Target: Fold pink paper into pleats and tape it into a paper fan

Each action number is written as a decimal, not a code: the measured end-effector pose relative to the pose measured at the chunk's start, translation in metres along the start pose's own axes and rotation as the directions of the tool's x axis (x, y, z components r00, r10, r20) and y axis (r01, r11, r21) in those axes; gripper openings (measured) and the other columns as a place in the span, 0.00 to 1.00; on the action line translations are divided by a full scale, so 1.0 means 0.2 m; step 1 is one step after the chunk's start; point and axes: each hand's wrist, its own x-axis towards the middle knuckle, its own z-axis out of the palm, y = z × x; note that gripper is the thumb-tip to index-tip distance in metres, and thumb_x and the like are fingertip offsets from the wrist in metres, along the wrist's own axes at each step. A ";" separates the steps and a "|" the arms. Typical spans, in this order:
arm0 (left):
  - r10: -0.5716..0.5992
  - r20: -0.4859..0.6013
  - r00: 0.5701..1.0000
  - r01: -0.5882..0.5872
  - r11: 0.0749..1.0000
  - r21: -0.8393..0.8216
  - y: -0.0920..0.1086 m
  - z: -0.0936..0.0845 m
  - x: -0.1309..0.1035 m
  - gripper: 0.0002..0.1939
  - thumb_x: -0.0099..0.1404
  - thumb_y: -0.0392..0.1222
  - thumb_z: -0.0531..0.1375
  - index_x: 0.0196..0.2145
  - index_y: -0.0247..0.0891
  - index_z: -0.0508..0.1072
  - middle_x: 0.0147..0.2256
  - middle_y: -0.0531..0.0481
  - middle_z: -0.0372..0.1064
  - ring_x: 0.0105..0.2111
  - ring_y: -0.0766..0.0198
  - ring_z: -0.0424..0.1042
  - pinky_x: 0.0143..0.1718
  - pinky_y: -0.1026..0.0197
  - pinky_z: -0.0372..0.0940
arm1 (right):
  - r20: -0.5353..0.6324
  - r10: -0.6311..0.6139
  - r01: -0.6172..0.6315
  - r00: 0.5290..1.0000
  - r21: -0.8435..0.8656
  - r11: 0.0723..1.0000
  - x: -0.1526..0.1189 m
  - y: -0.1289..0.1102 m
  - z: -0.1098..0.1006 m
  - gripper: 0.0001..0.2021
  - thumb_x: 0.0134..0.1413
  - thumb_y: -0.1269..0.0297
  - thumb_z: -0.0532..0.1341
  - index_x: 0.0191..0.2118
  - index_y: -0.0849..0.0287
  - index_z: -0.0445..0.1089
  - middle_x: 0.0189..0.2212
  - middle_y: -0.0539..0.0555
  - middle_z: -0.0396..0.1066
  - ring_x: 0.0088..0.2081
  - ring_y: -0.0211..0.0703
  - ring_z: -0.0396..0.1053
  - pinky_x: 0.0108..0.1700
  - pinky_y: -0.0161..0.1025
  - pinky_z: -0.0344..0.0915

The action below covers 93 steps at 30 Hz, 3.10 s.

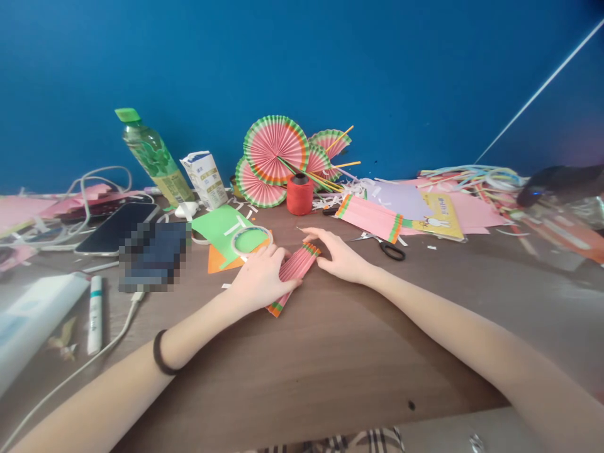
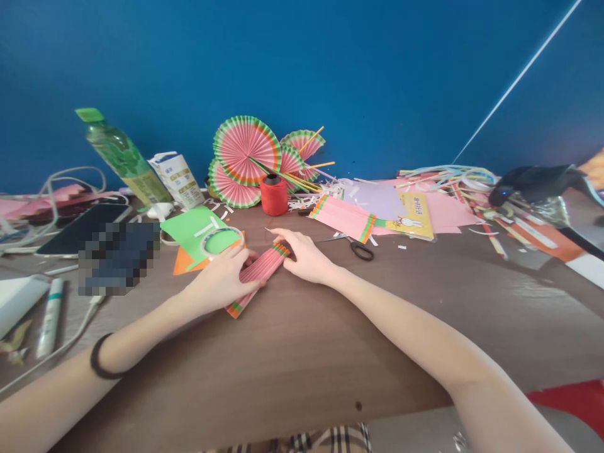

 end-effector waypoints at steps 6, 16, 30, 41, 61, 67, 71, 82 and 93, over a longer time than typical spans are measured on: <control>0.035 0.064 0.997 -0.028 0.993 -0.116 -0.01 0.01 -0.01 0.15 0.52 0.36 0.52 0.39 0.36 0.68 0.29 0.50 0.64 0.31 0.60 0.65 0.33 0.60 0.59 | 0.005 -0.036 0.034 0.999 0.233 0.972 0.00 -0.02 0.01 0.24 0.51 0.72 0.55 0.55 0.55 0.53 0.37 0.52 0.66 0.42 0.40 0.66 0.52 0.46 0.60; 0.084 0.008 0.996 -0.084 0.996 -0.022 -0.01 0.04 -0.02 0.11 0.54 0.38 0.53 0.37 0.37 0.65 0.37 0.46 0.65 0.39 0.57 0.65 0.41 0.57 0.60 | 0.103 -0.014 -0.013 0.995 0.259 0.966 0.00 -0.02 -0.01 0.25 0.50 0.71 0.58 0.55 0.54 0.56 0.40 0.52 0.68 0.44 0.40 0.67 0.52 0.45 0.60; -0.028 0.185 0.982 0.131 0.811 -0.571 0.01 -0.02 -0.02 0.13 0.57 0.43 0.53 0.40 0.37 0.63 0.31 0.51 0.68 0.28 0.63 0.69 0.31 0.60 0.64 | 0.041 0.045 -0.061 0.998 0.624 0.779 0.01 -0.07 0.00 0.21 0.49 0.66 0.62 0.50 0.55 0.58 0.31 0.49 0.65 0.32 0.36 0.68 0.40 0.39 0.67; 0.015 0.409 0.913 0.352 0.481 -0.803 0.07 -0.09 -0.03 0.16 0.63 0.51 0.50 0.31 0.34 0.65 0.17 0.58 0.58 0.12 0.74 0.59 0.15 0.70 0.54 | -0.087 0.105 -0.030 0.991 0.613 0.789 0.00 -0.19 -0.02 0.13 0.48 0.62 0.63 0.40 0.57 0.63 0.33 0.51 0.66 0.35 0.37 0.67 0.42 0.39 0.65; 0.018 0.426 0.905 0.352 0.532 -0.770 0.07 -0.09 -0.05 0.12 0.64 0.44 0.48 0.34 0.34 0.66 0.18 0.59 0.52 0.12 0.76 0.51 0.13 0.71 0.47 | 0.031 -0.066 0.057 0.997 0.235 0.970 0.00 -0.21 -0.07 0.05 0.52 0.66 0.58 0.28 0.59 0.63 0.35 0.52 0.61 0.34 0.37 0.63 0.38 0.38 0.62; 0.046 0.455 0.889 0.361 0.541 -0.760 0.07 -0.09 -0.05 0.14 0.63 0.48 0.49 0.34 0.34 0.66 0.17 0.60 0.50 0.12 0.76 0.50 0.13 0.71 0.48 | 0.079 -0.057 0.038 0.995 0.222 0.974 0.00 -0.23 -0.09 0.05 0.52 0.68 0.57 0.27 0.60 0.62 0.33 0.51 0.62 0.35 0.37 0.63 0.38 0.37 0.61; 0.048 0.470 0.881 0.369 0.551 -0.748 0.07 -0.09 -0.05 0.15 0.64 0.49 0.49 0.35 0.34 0.66 0.17 0.60 0.50 0.13 0.76 0.50 0.13 0.71 0.48 | 0.103 -0.045 0.021 0.994 0.221 0.975 0.00 -0.23 -0.10 0.05 0.51 0.69 0.57 0.27 0.59 0.61 0.31 0.50 0.61 0.34 0.37 0.63 0.39 0.37 0.61; 0.040 0.469 0.882 0.361 0.583 -0.728 0.09 -0.10 -0.05 0.16 0.64 0.50 0.48 0.34 0.34 0.66 0.17 0.60 0.49 0.12 0.75 0.50 0.13 0.71 0.48 | 0.115 -0.006 -0.022 0.993 0.241 0.970 0.00 -0.23 -0.09 0.05 0.50 0.68 0.57 0.26 0.59 0.61 0.30 0.49 0.61 0.32 0.36 0.62 0.38 0.37 0.61; 0.038 0.460 0.887 0.346 0.605 -0.717 0.10 -0.10 -0.05 0.14 0.65 0.47 0.46 0.33 0.35 0.66 0.17 0.60 0.49 0.12 0.76 0.51 0.14 0.71 0.49 | 0.098 -0.016 -0.007 0.995 0.230 0.973 -0.01 -0.21 -0.07 0.05 0.48 0.68 0.59 0.26 0.59 0.60 0.29 0.49 0.61 0.30 0.35 0.61 0.35 0.36 0.61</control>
